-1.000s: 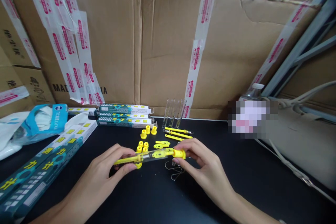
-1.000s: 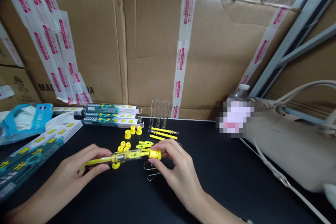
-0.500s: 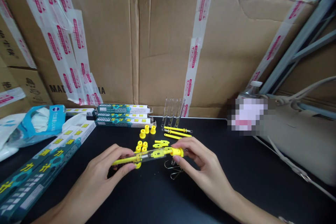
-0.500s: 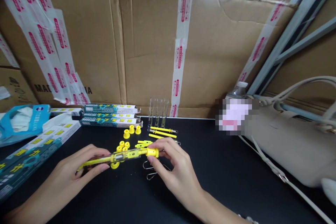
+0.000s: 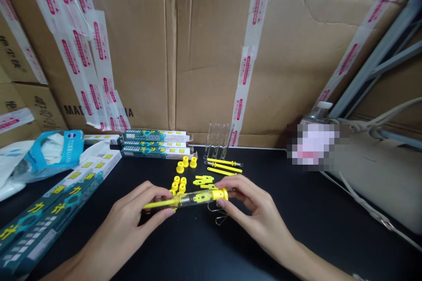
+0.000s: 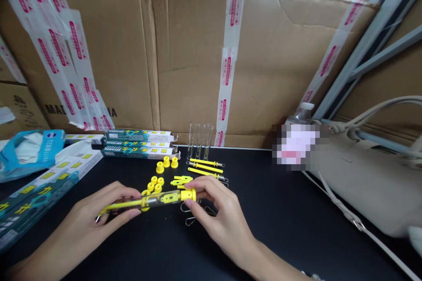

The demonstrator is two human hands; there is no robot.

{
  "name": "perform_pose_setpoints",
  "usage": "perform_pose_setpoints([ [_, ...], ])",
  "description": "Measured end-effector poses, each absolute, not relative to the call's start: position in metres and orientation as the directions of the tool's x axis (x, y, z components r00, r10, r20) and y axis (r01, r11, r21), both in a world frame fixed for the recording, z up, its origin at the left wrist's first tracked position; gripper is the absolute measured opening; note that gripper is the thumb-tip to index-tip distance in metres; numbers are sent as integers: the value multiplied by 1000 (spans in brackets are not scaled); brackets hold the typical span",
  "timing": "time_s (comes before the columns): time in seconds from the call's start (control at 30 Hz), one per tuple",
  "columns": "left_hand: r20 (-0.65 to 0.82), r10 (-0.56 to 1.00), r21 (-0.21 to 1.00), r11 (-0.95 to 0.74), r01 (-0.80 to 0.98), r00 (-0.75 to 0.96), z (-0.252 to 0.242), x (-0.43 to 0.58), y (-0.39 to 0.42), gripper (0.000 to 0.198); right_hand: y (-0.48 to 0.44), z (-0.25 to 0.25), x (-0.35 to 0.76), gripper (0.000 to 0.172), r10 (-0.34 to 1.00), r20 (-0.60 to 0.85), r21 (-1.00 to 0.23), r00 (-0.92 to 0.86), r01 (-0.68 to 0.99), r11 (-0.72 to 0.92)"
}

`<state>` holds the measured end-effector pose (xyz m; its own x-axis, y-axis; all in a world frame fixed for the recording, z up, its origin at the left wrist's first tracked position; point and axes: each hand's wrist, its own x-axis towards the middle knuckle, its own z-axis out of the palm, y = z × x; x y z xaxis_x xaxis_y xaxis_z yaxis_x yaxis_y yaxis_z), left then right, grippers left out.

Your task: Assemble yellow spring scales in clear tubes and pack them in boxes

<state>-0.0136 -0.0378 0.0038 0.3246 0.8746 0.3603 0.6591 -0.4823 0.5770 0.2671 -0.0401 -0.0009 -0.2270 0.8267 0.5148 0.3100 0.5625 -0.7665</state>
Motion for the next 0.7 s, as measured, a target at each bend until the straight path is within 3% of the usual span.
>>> perform_pose_setpoints([
  [0.47,429,840,575,-538,617,332,9,-13,-37,11,-40,2,264,13,890,431,-901,-149,-7,435],
  [0.7,411,846,573,-530,626,340,7,-13,-39,11,-41,-1,260,17,935,301,-953,-187,-18,303],
])
